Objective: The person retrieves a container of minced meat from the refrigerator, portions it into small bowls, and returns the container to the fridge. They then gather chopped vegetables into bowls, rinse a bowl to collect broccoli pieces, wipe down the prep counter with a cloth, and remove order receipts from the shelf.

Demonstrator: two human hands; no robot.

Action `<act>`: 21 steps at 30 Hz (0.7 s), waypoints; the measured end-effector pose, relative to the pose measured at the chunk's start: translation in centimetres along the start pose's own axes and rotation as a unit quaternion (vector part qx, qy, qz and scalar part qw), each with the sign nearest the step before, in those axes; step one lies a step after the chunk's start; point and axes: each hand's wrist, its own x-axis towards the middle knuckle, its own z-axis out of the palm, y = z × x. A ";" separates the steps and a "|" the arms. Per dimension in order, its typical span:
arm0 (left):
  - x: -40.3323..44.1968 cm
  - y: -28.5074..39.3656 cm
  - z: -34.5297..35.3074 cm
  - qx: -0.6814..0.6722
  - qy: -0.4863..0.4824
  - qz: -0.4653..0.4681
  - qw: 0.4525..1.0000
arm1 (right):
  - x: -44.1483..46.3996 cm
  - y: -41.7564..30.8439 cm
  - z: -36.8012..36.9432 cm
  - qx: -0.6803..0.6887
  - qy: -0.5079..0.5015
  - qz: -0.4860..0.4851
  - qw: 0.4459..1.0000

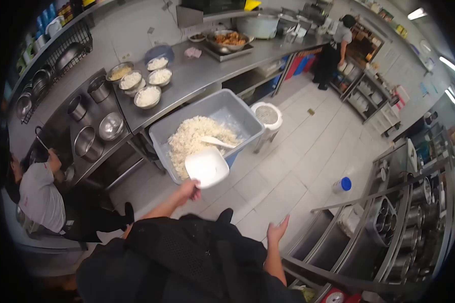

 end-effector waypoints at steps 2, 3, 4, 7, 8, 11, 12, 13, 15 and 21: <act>3.1 4.8 -3.1 0.008 0.039 0.015 0.999 | 5.4 -7.2 0.8 0.019 -0.089 0.168 0.982; 4.6 7.3 -4.5 0.002 0.053 0.033 0.998 | 6.5 -7.3 1.2 0.013 -0.091 0.169 0.981; 6.4 9.7 -5.6 -0.007 0.065 0.040 0.997 | 8.0 -7.4 1.9 0.070 -0.133 0.182 0.972; 13.0 17.5 -9.2 -0.031 0.098 0.070 0.992 | 9.7 -8.9 3.4 0.115 -0.187 0.237 0.946; 15.7 19.7 -10.0 -0.034 0.112 0.081 0.990 | 8.2 -9.1 3.3 0.105 -0.191 0.293 0.931; 28.4 25.3 -14.5 -0.042 0.145 0.116 0.982 | 0.2 -5.6 2.8 0.097 -0.021 0.356 0.929; 33.4 26.4 -16.7 -0.115 0.053 0.149 0.981 | -3.7 -5.5 1.8 0.101 0.066 0.385 0.915; 35.9 28.4 -17.2 -0.133 0.049 0.111 0.984 | -8.4 -5.9 1.4 0.094 0.112 0.468 0.872; 45.9 30.3 -21.1 -0.198 -0.037 0.081 0.976 | -19.5 -7.4 1.7 0.085 0.197 0.599 0.771; 51.8 35.4 -17.4 0.271 0.094 0.359 0.888 | -48.5 -20.2 8.6 -0.055 0.157 0.829 0.534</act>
